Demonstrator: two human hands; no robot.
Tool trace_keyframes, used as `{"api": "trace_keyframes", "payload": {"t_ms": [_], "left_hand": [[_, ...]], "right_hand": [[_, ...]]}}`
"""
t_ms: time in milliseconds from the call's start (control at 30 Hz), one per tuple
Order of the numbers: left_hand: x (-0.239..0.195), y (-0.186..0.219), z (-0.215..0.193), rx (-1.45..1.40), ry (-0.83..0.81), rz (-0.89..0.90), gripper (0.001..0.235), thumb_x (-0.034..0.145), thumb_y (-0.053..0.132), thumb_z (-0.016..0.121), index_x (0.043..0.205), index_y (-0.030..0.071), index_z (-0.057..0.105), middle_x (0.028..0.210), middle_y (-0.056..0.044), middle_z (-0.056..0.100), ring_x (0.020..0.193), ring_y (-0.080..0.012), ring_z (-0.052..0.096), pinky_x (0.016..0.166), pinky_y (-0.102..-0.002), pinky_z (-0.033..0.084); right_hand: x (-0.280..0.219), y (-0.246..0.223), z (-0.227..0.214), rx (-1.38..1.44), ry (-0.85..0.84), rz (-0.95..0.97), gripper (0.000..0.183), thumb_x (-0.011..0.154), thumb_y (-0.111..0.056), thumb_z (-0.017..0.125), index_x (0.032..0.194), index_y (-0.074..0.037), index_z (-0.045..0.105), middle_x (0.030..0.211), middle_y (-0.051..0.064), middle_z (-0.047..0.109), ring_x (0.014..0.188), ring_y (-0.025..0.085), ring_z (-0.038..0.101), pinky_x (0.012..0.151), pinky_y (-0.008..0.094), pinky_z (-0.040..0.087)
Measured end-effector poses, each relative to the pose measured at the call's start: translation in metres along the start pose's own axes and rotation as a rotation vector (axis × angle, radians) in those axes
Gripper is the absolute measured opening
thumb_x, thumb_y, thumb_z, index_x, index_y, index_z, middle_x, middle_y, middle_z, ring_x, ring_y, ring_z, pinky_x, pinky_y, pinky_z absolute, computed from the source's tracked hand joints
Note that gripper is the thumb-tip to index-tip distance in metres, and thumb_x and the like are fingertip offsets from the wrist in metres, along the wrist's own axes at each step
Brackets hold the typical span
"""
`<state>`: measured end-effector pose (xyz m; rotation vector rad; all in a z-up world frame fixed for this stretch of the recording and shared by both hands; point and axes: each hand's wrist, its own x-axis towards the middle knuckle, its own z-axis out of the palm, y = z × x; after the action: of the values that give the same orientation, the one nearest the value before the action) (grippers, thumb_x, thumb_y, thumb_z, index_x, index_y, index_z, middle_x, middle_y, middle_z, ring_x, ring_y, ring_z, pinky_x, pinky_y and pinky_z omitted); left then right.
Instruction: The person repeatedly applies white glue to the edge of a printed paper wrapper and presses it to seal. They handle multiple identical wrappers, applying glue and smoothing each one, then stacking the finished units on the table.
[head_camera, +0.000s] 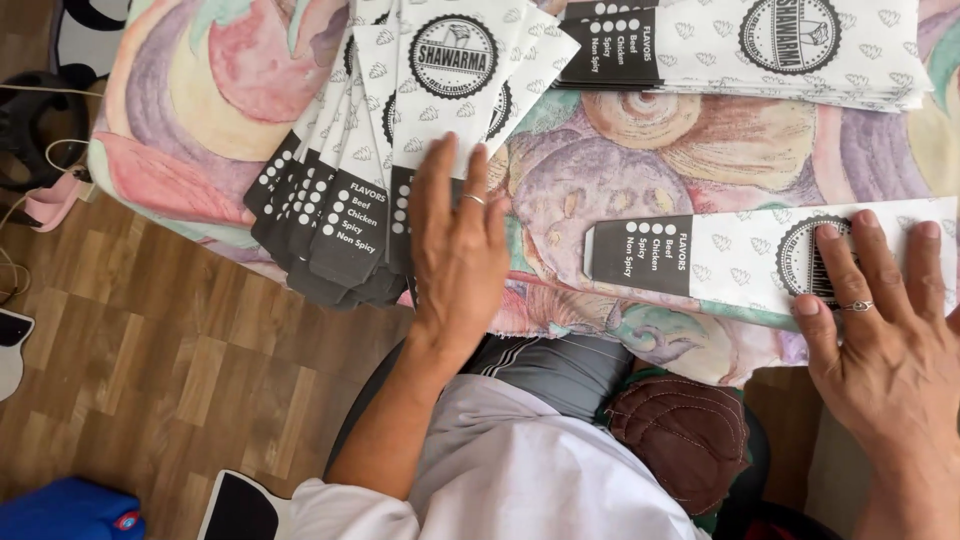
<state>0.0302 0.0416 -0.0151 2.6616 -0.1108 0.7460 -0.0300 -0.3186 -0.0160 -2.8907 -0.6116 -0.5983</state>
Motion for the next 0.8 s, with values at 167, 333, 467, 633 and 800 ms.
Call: {"api": "trace_keyframes", "payload": {"t_ms": [167, 333, 467, 633, 800], "left_hand": [[0.024, -0.028, -0.034, 0.068, -0.147, -0.037, 0.051, 0.095, 0.015, 0.076, 0.141, 0.001, 0.059, 0.153, -0.023, 0.047, 0.144, -0.0348, 0.038, 0.123, -0.048, 0.034], [0.04, -0.051, -0.043, 0.116, -0.18, 0.05, 0.053, 0.091, 0.017, 0.082, 0.137, -0.002, 0.064, 0.145, -0.024, 0.059, 0.139, -0.0414, 0.043, 0.116, -0.055, 0.031], [0.038, -0.03, -0.03, 0.183, -0.053, 0.082, 0.05, 0.088, 0.016, 0.087, 0.132, 0.003, 0.067, 0.141, -0.018, 0.063, 0.135, -0.0362, 0.048, 0.116, -0.051, 0.036], [0.018, 0.033, 0.015, -0.215, 0.179, 0.376, 0.021, 0.088, -0.015, 0.077, 0.104, -0.008, 0.065, 0.104, -0.018, 0.064, 0.096, -0.0357, 0.057, 0.08, -0.047, 0.054], [-0.004, 0.084, 0.034, -0.534, -0.059, 0.689, 0.022, 0.098, -0.006, 0.068, 0.077, -0.006, 0.065, 0.108, -0.02, 0.067, 0.105, -0.0348, 0.063, 0.085, -0.046, 0.054]], "right_hand": [[-0.004, 0.006, 0.006, -0.056, -0.034, 0.043, 0.058, 0.121, -0.035, 0.048, 0.167, -0.002, 0.061, 0.169, 0.029, 0.06, 0.163, 0.053, 0.04, 0.121, 0.065, 0.021], [0.001, 0.005, 0.003, 0.133, -0.063, 0.063, 0.059, 0.119, -0.034, 0.046, 0.168, -0.002, 0.047, 0.17, 0.032, 0.049, 0.161, 0.053, 0.021, 0.117, 0.076, -0.003], [0.001, 0.005, 0.002, 0.15, -0.074, 0.097, 0.064, 0.118, -0.036, 0.046, 0.166, 0.006, 0.043, 0.168, 0.033, 0.052, 0.16, 0.062, 0.03, 0.121, 0.078, -0.002], [-0.005, 0.006, 0.007, -0.064, -0.025, 0.016, 0.059, 0.12, -0.032, 0.051, 0.161, 0.009, 0.062, 0.168, 0.028, 0.063, 0.158, 0.059, 0.05, 0.121, 0.067, 0.028], [-0.007, 0.008, 0.007, 0.039, -0.06, 0.062, 0.062, 0.124, -0.034, 0.046, 0.161, 0.014, 0.06, 0.167, 0.04, 0.061, 0.16, 0.066, 0.043, 0.125, 0.076, 0.008]]}}
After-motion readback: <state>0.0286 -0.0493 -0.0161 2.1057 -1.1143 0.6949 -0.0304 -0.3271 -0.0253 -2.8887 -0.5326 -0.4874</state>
